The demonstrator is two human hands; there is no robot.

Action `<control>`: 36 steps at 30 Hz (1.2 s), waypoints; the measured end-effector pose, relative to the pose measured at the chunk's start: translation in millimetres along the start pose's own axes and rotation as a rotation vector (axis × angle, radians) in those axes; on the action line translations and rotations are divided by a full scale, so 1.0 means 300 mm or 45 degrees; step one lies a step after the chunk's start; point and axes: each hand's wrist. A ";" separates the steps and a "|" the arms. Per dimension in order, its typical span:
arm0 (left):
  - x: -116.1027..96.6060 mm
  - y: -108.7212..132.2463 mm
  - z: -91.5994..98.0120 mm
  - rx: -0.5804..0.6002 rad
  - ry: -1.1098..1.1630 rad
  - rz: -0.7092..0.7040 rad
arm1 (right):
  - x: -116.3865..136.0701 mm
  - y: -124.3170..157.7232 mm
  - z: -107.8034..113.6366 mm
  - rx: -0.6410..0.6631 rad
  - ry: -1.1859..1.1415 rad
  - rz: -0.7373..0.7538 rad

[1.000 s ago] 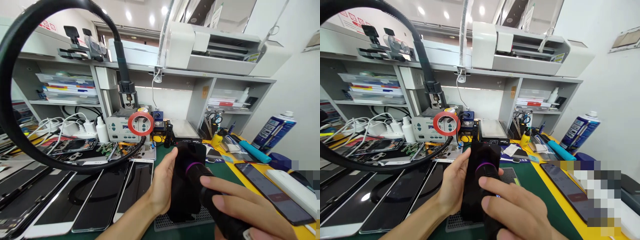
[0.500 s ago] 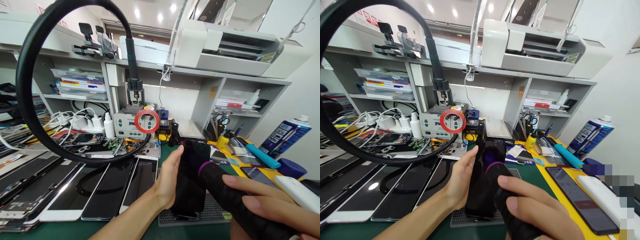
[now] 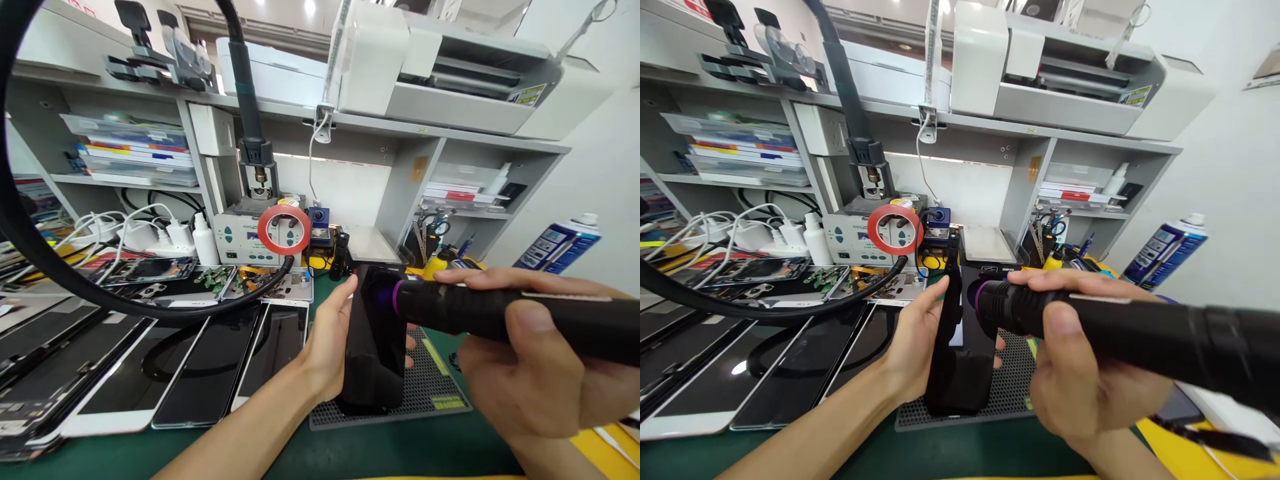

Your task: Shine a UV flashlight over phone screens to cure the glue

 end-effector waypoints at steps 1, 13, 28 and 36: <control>0.000 -0.002 0.000 -0.007 0.014 0.005 | -0.006 -0.004 -0.008 -0.076 -0.029 -0.011; 0.032 -0.039 0.020 -0.147 0.070 0.205 | -0.140 -0.077 -0.001 0.392 0.056 -0.457; 0.027 -0.028 -0.003 -0.220 0.145 0.179 | -0.151 -0.042 -0.023 0.498 0.149 -0.326; 0.026 -0.027 0.002 -0.171 0.134 0.134 | -0.161 -0.038 -0.008 0.470 0.059 -0.385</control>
Point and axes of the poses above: each hand's wrist, its own y-axis away from the middle knuckle, its own z-axis out of the back of the hand, x = y × z, and after that the axes turned 5 degrees about z, right-handed
